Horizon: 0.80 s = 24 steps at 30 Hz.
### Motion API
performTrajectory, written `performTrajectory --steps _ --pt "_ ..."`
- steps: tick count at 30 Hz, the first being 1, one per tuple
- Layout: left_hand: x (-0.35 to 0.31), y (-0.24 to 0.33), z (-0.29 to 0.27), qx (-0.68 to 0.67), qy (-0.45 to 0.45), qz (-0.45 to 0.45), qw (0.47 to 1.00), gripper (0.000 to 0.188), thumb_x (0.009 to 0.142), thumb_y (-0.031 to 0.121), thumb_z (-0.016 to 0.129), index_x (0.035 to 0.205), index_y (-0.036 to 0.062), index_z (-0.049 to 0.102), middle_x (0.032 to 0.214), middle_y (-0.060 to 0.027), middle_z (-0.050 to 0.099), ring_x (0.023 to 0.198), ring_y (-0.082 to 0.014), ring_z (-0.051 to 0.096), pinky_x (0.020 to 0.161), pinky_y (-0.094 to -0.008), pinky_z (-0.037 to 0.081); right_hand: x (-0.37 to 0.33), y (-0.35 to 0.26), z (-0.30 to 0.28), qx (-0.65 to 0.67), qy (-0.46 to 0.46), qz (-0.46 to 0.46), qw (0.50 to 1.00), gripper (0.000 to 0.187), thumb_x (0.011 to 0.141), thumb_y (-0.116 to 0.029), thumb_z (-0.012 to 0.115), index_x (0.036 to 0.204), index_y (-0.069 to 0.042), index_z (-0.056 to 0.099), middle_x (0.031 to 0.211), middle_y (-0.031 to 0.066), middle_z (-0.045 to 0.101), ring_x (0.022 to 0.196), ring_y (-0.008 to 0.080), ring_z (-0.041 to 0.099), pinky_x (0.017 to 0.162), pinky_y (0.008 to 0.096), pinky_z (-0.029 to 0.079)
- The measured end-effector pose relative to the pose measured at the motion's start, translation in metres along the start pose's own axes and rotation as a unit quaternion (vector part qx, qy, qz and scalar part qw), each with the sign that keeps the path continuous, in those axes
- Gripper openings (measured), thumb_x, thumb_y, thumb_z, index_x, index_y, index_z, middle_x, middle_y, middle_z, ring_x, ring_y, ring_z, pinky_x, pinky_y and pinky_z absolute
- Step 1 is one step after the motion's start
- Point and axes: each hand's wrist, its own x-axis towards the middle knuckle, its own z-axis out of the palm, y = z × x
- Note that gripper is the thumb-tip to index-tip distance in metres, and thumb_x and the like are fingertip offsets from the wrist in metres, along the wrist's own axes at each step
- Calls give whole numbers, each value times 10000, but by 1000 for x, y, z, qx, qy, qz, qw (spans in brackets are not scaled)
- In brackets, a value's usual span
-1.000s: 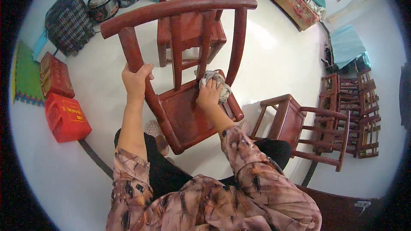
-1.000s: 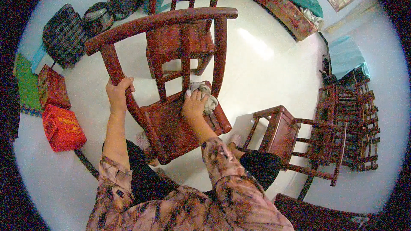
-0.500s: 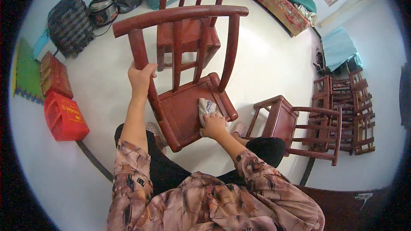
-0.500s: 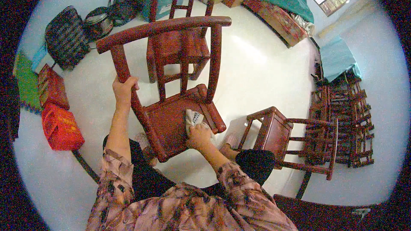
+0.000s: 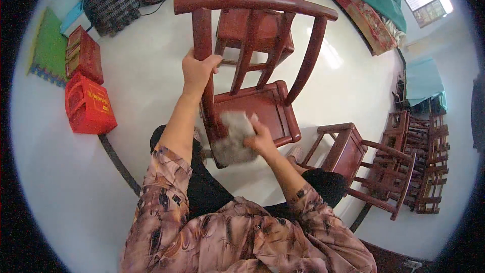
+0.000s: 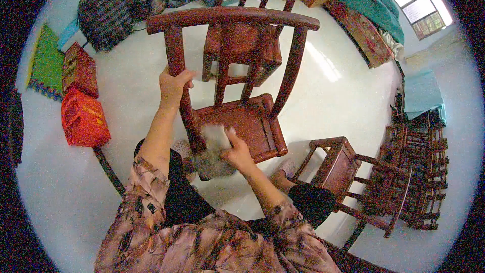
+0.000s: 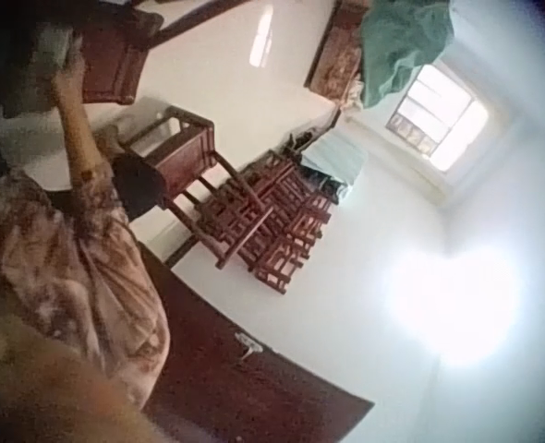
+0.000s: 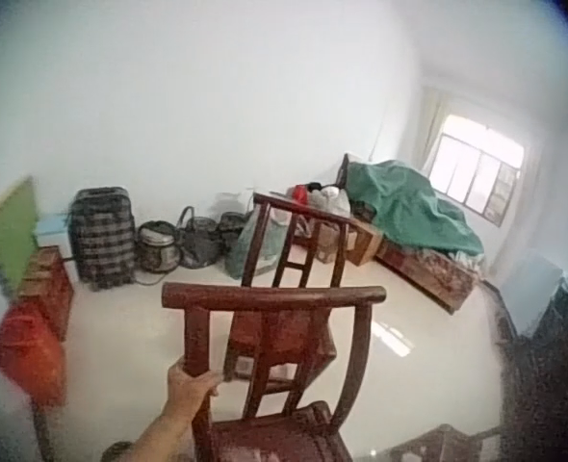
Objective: The person sits on the floor and wipes a wooden chair with a cloth. They clean the seat, backrest, and legs of the chair, rotating it to access different sides. The person handles the chair one at a time, focusing on thorough wiping of the wooden surfaces.
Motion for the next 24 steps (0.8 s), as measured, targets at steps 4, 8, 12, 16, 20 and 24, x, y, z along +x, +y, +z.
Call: performTrajectory --steps 4,8,12,16,20,24 --pt "-5 8 7 -23 4 -5 1000 205 666 116 686 758 10 537 622 -47 574 496 -121 532 475 -261 411 72 -5 18 -340 91 -146 925 442 660 -112 606 1100 -71 592 1012 94 598 958 279 556 863 406 418" --pt "0 2 6 -21 -8 -2 1000 212 666 117 690 769 6 542 625 -48 574 500 -122 534 479 -262 416 77 18 64 -555 9 -145 819 367 680 -232 625 1031 -125 639 1050 69 556 1054 273 484 893 499 343" --pt "-4 1 5 -30 -2 1 1000 210 666 117 689 772 5 547 626 -50 576 498 -123 532 481 -264 417 66 15 63 -625 -84 -79 772 283 721 -258 589 981 -182 670 1048 53 549 1049 263 471 890 519 320" --pt "-3 2 4 -24 -1 7 1000 211 663 122 685 767 4 544 624 -55 577 498 -121 528 484 -262 416 12 26 71 -616 -93 -87 778 264 732 -237 568 967 -182 674 1027 66 546 1040 268 471 893 531 314" --pt "-1 0 8 -2 -8 -12 1000 220 657 130 683 773 4 544 640 -55 577 508 -118 529 490 -262 419 -30 30 59 -575 -85 -131 803 267 721 -221 566 960 -169 675 1014 83 547 1040 276 470 904 539 304" --pt "-3 5 8 -10 2 -19 1000 219 649 134 682 766 6 549 646 -50 576 509 -119 530 498 -267 428 -54 12 60 -635 -153 -92 751 250 721 -233 561 925 -145 675 1031 87 549 1061 277 466 913 545 291"
